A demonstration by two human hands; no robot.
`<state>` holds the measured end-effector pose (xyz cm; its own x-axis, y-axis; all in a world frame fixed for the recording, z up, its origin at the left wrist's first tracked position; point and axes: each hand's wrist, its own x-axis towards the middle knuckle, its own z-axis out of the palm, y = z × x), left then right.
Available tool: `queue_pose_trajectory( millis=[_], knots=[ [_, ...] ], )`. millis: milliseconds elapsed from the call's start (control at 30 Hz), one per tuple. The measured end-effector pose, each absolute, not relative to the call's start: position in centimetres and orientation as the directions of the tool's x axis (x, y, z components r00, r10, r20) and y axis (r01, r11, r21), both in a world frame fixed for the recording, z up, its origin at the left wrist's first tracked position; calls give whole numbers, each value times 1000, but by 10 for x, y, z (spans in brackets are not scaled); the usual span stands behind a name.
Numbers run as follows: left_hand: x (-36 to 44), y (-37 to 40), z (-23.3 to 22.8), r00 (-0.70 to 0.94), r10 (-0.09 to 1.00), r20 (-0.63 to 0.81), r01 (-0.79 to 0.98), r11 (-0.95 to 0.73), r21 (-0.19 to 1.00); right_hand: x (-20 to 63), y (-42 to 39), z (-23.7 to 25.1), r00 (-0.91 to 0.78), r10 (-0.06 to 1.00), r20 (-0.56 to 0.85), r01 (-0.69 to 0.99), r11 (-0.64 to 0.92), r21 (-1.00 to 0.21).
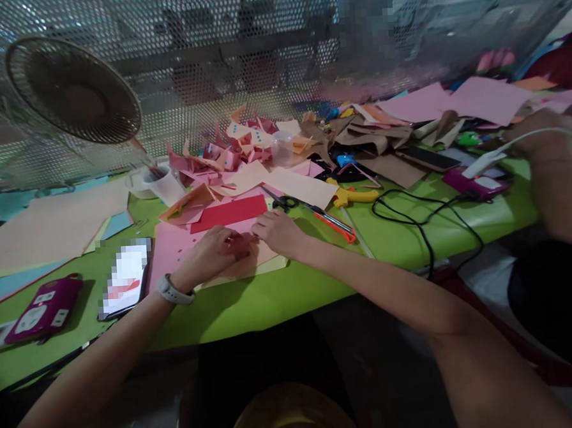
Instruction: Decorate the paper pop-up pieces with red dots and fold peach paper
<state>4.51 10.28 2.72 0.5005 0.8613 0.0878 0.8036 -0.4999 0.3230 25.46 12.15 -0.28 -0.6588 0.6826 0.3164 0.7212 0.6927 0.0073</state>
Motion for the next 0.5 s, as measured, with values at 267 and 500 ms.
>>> queue_pose_trajectory(
  millis=[267, 500],
  knots=[
    [43, 115, 29, 504, 863, 32, 730, -445, 519, 253, 119, 9, -711, 468, 525, 641, 739, 209],
    [39, 120, 35, 494, 848, -191, 461, -69, 885, 256, 114, 22, -617, 441, 652, 639, 765, 87]
  ],
)
